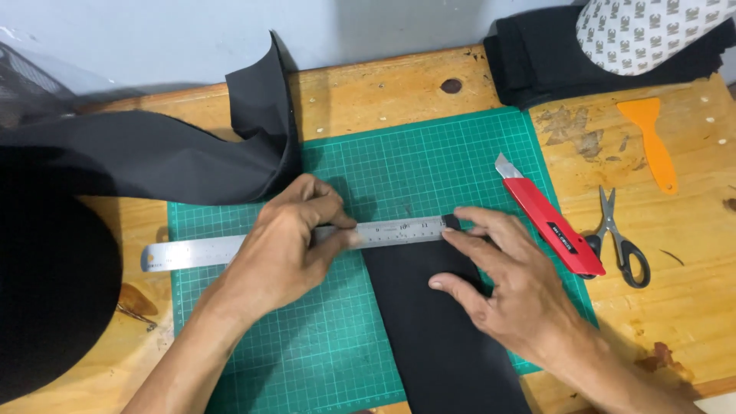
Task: Measuring and cutting a strip of black material using a ruler, utility knife, and scissors on a cutting mat.
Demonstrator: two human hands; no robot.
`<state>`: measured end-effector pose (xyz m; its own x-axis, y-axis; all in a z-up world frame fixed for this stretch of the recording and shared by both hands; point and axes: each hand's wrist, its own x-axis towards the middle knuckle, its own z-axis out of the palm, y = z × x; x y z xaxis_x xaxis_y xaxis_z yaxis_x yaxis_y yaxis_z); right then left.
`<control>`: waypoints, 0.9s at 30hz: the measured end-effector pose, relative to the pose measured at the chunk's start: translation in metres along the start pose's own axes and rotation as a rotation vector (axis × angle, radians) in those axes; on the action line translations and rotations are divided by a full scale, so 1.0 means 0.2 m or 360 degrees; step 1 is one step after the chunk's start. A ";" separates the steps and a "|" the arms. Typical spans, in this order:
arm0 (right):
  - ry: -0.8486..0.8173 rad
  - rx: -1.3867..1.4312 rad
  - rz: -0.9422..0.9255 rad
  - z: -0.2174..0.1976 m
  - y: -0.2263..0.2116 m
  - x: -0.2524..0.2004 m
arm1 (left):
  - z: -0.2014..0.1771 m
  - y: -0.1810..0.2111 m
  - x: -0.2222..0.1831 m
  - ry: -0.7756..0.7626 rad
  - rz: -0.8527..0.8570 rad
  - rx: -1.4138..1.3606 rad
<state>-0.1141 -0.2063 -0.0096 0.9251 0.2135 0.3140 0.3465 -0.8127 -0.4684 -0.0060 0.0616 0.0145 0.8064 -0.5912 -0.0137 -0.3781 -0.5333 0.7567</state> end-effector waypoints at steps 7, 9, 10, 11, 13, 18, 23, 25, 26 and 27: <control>0.0003 0.0009 0.0053 0.00 0.01 -0.01 | 0.03 -0.02 -0.04 0.0176 0.0036 0.0135; -0.0039 -0.0028 0.0008 0.00 0.03 0.02 | 0.01 -0.02 -0.04 0.0039 -0.0210 0.0080; -0.0040 -0.0026 0.0013 -0.01 0.03 0.02 | 0.01 -0.01 -0.04 0.0033 -0.0211 0.0079; -0.0092 0.0007 0.0051 -0.01 0.03 0.02 | 0.01 0.00 -0.04 0.0019 -0.0234 0.0052; -0.0137 0.0038 0.0083 -0.02 0.03 0.04 | 0.01 0.00 -0.04 0.0012 -0.0251 0.0029; -0.0283 0.0159 0.0302 -0.03 0.04 0.05 | 0.02 -0.01 -0.05 0.0037 -0.0177 0.0092; -0.0225 0.0104 0.0021 -0.02 0.05 0.05 | 0.02 0.00 -0.05 0.0021 -0.0116 0.0137; -0.0235 0.0112 0.0019 -0.02 0.06 0.04 | 0.01 0.01 -0.05 0.0014 -0.0122 0.0143; -0.0242 0.0101 0.0014 -0.02 0.06 0.04 | 0.00 0.02 -0.06 -0.0018 -0.0129 0.0148; -0.0248 0.0090 0.0008 -0.02 0.06 0.04 | -0.01 0.02 -0.06 -0.0050 -0.0136 0.0152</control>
<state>-0.1040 -0.2159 -0.0090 0.9382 0.2946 0.1816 0.3460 -0.7830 -0.5170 -0.0168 0.0681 0.0201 0.8233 -0.5592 -0.0972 -0.3516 -0.6369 0.6861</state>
